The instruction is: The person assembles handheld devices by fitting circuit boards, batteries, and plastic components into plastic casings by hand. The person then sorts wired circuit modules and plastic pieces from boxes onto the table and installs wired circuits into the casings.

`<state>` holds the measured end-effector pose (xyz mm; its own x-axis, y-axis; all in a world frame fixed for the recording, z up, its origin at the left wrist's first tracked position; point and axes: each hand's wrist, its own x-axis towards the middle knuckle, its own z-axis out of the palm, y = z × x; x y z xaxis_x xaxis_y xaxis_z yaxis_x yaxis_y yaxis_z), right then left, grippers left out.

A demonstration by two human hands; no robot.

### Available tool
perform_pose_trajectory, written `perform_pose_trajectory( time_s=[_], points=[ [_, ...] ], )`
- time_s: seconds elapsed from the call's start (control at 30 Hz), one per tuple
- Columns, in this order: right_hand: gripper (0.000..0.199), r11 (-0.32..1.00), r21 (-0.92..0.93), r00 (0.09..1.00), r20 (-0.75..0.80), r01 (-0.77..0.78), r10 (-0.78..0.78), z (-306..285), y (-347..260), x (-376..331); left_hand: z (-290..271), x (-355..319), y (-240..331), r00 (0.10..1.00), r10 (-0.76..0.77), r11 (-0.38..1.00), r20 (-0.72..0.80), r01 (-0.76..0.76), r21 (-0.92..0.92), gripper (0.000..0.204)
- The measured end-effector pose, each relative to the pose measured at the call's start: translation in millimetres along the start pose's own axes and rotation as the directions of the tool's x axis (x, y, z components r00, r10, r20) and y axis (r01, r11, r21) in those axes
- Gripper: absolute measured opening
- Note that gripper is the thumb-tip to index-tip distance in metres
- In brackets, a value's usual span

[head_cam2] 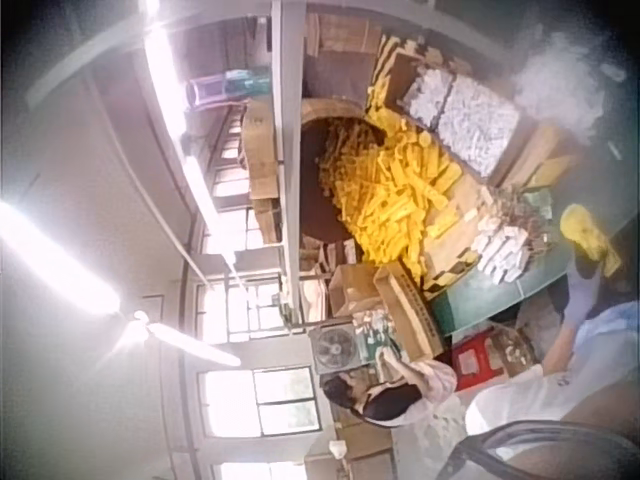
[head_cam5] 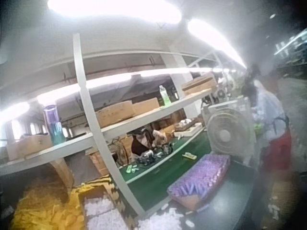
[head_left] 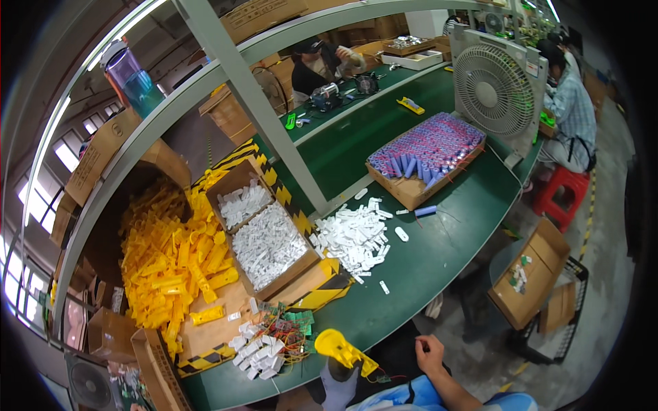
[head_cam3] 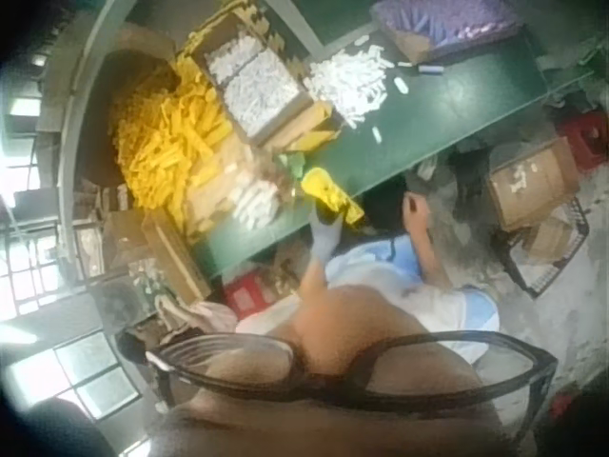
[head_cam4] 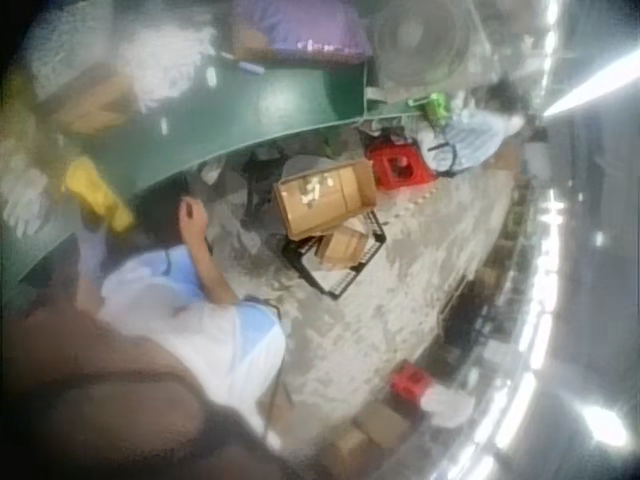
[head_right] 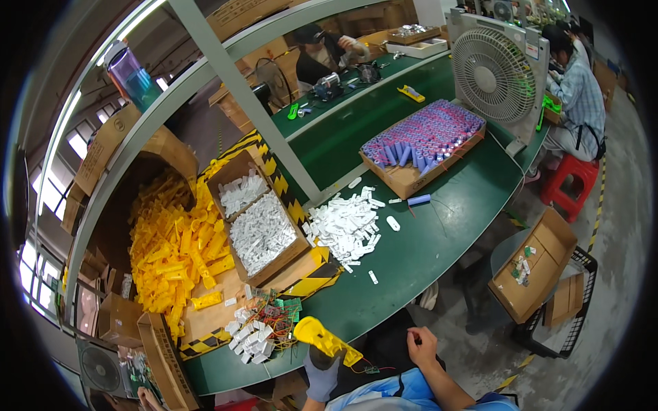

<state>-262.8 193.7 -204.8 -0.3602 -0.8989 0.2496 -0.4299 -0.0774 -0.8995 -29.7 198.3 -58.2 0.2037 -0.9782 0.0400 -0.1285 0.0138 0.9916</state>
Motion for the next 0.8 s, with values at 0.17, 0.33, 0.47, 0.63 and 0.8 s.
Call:
perform_pose_trajectory(
  time_s=[0.17, 0.33, 0.47, 0.63, 0.8],
  points=[
    [0.008, 0.995, 0.068, 0.995, -0.067, -0.068, 0.072, 39, 87, 10, 13, 30, 12, 0.988, 0.012, 0.997, 0.153, 0.000, -0.075, 0.049],
    [0.014, 0.995, -0.036, 0.978, -0.186, 0.091, -0.096, 64, 162, 35, 29, 52, 25, 0.984, 0.065, 0.972, 0.165, -0.025, -0.234, 0.050],
    [0.011, 0.988, -0.136, 0.973, -0.225, -0.077, 0.045, 42, 153, 12, 24, 56, 55, 0.986, 0.075, 0.881, 0.151, 0.006, -0.473, 0.055],
    [0.012, 0.997, -0.074, 0.969, -0.247, -0.028, 0.009, 4, 35, -5, -1, 67, 67, 0.988, 0.152, 0.925, -0.001, -0.143, -0.353, 0.057],
    [0.040, 0.811, 0.371, 0.892, -0.195, 0.453, -0.409, 16, -114, 21, -22, 103, 92, 0.983, 0.085, 0.930, 0.160, -0.020, -0.366, 0.055]
  ],
)
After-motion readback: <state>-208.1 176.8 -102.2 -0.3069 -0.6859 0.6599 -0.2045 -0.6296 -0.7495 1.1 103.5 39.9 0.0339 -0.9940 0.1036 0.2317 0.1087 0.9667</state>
